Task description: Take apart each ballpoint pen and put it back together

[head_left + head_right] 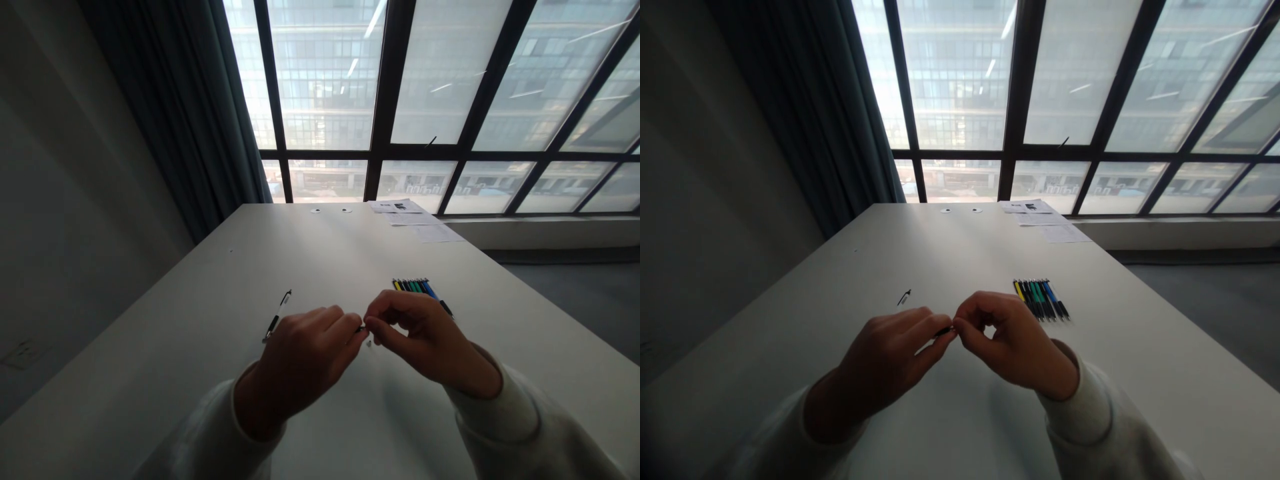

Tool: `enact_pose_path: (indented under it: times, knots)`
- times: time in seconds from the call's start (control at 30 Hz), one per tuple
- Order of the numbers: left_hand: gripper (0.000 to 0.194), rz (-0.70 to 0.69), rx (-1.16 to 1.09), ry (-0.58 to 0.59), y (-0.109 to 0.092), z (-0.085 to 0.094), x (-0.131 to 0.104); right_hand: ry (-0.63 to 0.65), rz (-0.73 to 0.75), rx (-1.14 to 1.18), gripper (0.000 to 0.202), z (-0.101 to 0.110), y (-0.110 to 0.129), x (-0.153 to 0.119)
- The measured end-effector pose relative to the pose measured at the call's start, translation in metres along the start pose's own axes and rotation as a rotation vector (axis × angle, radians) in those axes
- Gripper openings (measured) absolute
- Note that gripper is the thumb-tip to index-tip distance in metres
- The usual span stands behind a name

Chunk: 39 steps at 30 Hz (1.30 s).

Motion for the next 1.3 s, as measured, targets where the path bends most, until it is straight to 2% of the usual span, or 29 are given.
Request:
enact_pose_path:
  times: [0.2,0.53,0.83,0.97,1.03,1.07,1.2,1.3]
  knots:
    - [0.009,-0.006,0.007,-0.042,0.001,0.001,0.000,0.078,-0.036,0.001,0.022,0.001,-0.002,0.001]
    - [0.010,0.027,0.002,-0.029,0.002,-0.001,0.001,0.083,-0.021,0.037,0.014,0.009,-0.004,-0.002]
    - [0.011,0.050,-0.008,-0.031,0.003,-0.001,0.002,0.023,-0.009,0.171,0.012,0.018,-0.006,-0.004]
    - [0.014,0.066,-0.013,-0.031,0.003,-0.001,0.001,-0.005,-0.006,0.197,0.011,0.031,-0.012,-0.009]
    - [0.015,0.067,-0.028,-0.037,0.004,-0.001,0.001,0.077,-0.111,0.124,0.011,0.036,-0.023,-0.008]
    - [0.015,0.066,-0.035,-0.038,0.004,-0.001,0.001,0.159,-0.200,0.055,0.011,0.036,-0.032,-0.008]
    - [0.015,0.091,-0.028,-0.015,0.005,-0.005,0.001,0.578,-0.620,-0.323,0.009,0.023,-0.083,-0.007]
    - [0.015,0.093,-0.012,-0.004,0.005,-0.007,0.002,0.622,-0.701,-0.370,0.012,0.006,-0.113,0.000]
Point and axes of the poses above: each hand's wrist, its own x-axis towards the middle knuckle, its own z-axis out of the back of the hand, y = z × x, the point moved 4 cm from there along x, towards the middle knuckle, and after that the axes turned 8 degrees about y, right-handed, at the moved point
